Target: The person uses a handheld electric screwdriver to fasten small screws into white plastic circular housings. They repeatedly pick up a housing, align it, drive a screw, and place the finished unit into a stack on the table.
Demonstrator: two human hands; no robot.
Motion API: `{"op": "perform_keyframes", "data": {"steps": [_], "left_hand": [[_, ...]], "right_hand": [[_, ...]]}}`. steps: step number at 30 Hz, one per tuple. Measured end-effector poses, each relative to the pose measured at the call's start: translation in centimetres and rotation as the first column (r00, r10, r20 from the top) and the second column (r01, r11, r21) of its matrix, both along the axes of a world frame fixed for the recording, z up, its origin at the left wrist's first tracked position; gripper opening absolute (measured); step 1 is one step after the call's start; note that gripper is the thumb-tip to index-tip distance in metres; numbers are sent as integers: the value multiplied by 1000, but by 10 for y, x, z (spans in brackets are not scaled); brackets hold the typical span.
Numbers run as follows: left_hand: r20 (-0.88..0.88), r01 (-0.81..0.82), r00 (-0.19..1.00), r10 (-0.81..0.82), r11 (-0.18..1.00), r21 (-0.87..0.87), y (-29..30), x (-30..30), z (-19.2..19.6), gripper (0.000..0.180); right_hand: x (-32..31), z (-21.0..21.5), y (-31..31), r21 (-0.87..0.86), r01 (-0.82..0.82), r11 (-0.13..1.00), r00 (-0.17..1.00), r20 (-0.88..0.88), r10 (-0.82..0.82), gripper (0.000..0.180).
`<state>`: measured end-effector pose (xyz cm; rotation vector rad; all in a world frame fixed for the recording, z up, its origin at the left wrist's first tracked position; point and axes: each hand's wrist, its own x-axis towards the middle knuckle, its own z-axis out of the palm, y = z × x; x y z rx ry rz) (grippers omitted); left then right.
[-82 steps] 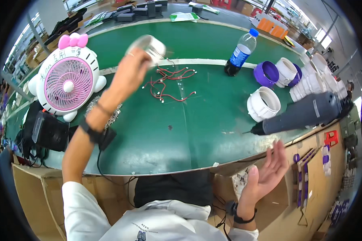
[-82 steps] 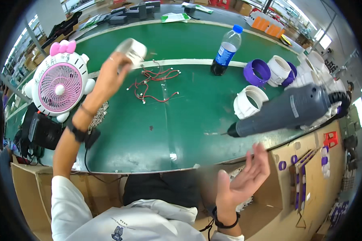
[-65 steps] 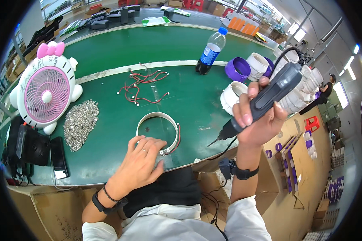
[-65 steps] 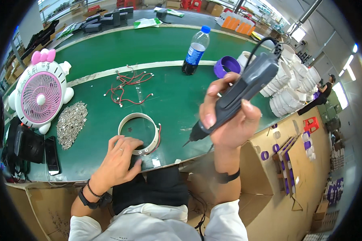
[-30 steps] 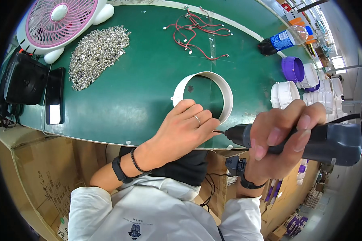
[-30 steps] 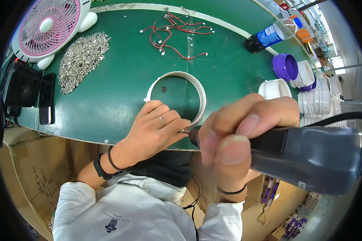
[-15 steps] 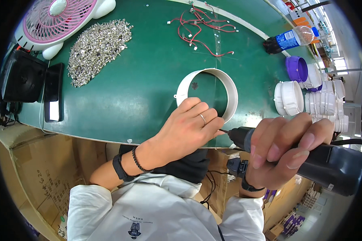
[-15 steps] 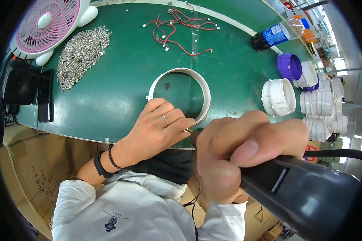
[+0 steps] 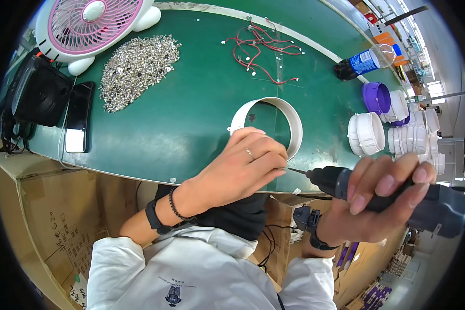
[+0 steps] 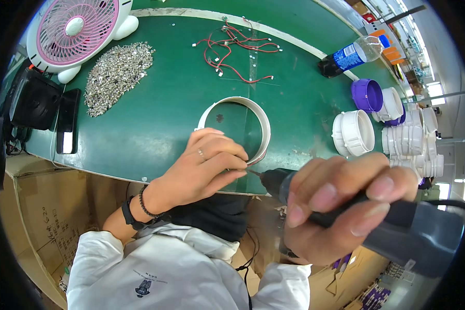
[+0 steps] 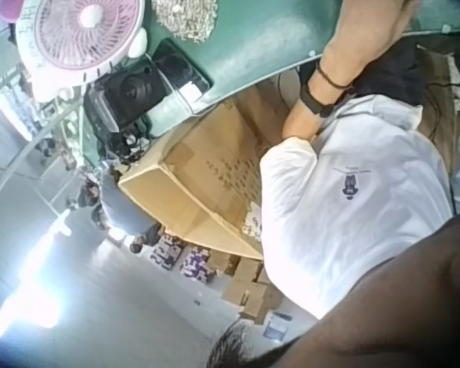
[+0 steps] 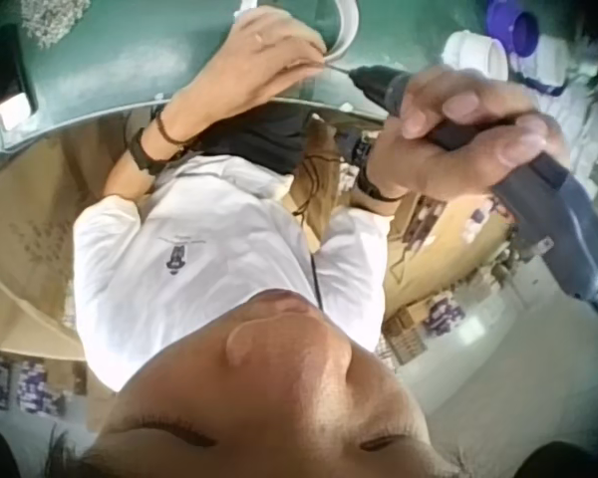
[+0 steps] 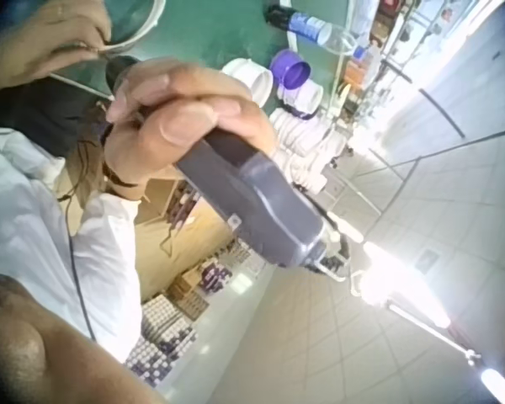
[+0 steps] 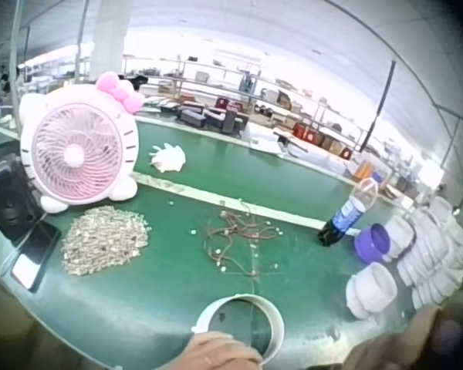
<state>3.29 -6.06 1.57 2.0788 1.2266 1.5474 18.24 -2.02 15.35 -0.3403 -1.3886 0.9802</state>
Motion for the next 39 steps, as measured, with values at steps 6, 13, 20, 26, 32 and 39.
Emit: {"op": "perform_keyframes", "data": {"steps": [6,13,20,26,32,39], "left_hand": [[-74,-103,992,101,995,-15,-13,-20,4,26],[-100,-108,989,106,994,-23,-10,-21,-5,29],[-101,-108,989,107,994,-9,-10,-21,-6,29],[-97,-81,992,80,997,-4,-11,-21,-5,27],[-120,-132,984,128,991,-29,-12,-18,-3,28],[-153,-107,982,113,993,47,-9,-16,-10,26]], "right_hand": [[-16,-12,-3,-74,54,996,991,126,-45,31],[-31,-18,-11,-171,181,969,981,102,-165,51],[-34,-17,-11,-194,164,967,986,73,-152,50],[-27,-30,1,52,12,999,975,219,-23,19],[-31,-24,-8,-46,83,996,991,111,-77,32],[-29,-14,-15,-49,189,981,978,96,-184,38]]}}
